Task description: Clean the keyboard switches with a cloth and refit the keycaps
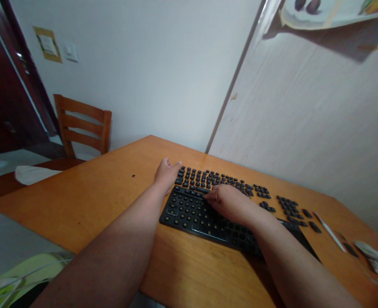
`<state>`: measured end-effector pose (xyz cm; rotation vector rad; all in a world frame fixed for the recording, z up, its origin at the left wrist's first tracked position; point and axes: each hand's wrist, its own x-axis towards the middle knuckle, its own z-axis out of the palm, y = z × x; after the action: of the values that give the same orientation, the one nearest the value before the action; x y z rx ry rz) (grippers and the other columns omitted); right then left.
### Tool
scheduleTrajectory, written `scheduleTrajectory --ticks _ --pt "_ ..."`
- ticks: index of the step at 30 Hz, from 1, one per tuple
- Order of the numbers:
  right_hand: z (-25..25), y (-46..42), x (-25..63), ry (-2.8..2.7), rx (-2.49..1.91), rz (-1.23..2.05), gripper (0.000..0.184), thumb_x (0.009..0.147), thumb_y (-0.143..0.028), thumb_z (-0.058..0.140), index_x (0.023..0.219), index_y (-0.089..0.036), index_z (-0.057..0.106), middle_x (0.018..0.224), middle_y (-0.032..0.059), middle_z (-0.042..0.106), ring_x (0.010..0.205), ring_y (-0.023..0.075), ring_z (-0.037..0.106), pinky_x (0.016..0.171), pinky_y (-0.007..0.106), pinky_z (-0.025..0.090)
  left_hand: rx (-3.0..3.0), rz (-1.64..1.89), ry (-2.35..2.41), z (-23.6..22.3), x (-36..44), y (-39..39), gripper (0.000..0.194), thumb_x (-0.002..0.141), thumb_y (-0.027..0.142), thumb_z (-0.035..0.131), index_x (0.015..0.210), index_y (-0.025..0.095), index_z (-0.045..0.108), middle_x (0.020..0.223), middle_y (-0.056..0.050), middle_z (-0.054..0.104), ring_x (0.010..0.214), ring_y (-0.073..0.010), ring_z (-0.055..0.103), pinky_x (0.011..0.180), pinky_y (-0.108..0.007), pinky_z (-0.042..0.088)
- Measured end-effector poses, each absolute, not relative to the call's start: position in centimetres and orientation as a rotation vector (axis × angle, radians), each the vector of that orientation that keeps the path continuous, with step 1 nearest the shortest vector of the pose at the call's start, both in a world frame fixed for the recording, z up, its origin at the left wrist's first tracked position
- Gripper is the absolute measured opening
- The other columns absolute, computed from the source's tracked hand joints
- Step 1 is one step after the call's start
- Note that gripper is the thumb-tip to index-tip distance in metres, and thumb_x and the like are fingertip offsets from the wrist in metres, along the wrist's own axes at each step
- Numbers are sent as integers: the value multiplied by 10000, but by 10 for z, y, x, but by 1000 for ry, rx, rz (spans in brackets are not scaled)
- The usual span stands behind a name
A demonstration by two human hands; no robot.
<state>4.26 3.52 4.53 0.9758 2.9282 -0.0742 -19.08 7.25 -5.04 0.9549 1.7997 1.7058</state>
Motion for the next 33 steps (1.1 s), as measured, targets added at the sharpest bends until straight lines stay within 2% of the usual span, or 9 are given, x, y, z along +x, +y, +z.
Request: scheduleTrajectory --ticks 4,13,19,33 --pt "45 36 43 2933 968 -96 300 907 -177 503 979 -221 790 984 84 771 970 234 685 887 336 492 969 1707 1805 -51 -191 73 814 794 550 680 1457 158 417 1453 -185 512 1302 -283 536 1037 -347 428" --pt "48 40 48 2951 920 -38 327 937 -220 468 1055 -232 773 1046 75 765 995 233 686 888 340 496 939 1713 1774 -46 -188 69 805 806 509 679 1470 153 397 1480 -188 483 1326 -269 515 1058 -338 414" --pt "45 35 44 2920 945 -106 308 916 -187 483 972 -223 784 983 74 775 957 229 699 860 320 501 943 1701 1778 -46 -188 69 824 804 525 676 1479 155 384 1483 -187 477 1330 -271 511 1061 -336 412" --pt "50 35 46 2945 984 -126 329 898 -176 501 1066 -243 777 1015 61 776 974 224 698 896 330 509 957 1708 1778 -50 -191 72 821 804 534 674 1474 154 389 1484 -190 476 1329 -270 511 1056 -333 413"
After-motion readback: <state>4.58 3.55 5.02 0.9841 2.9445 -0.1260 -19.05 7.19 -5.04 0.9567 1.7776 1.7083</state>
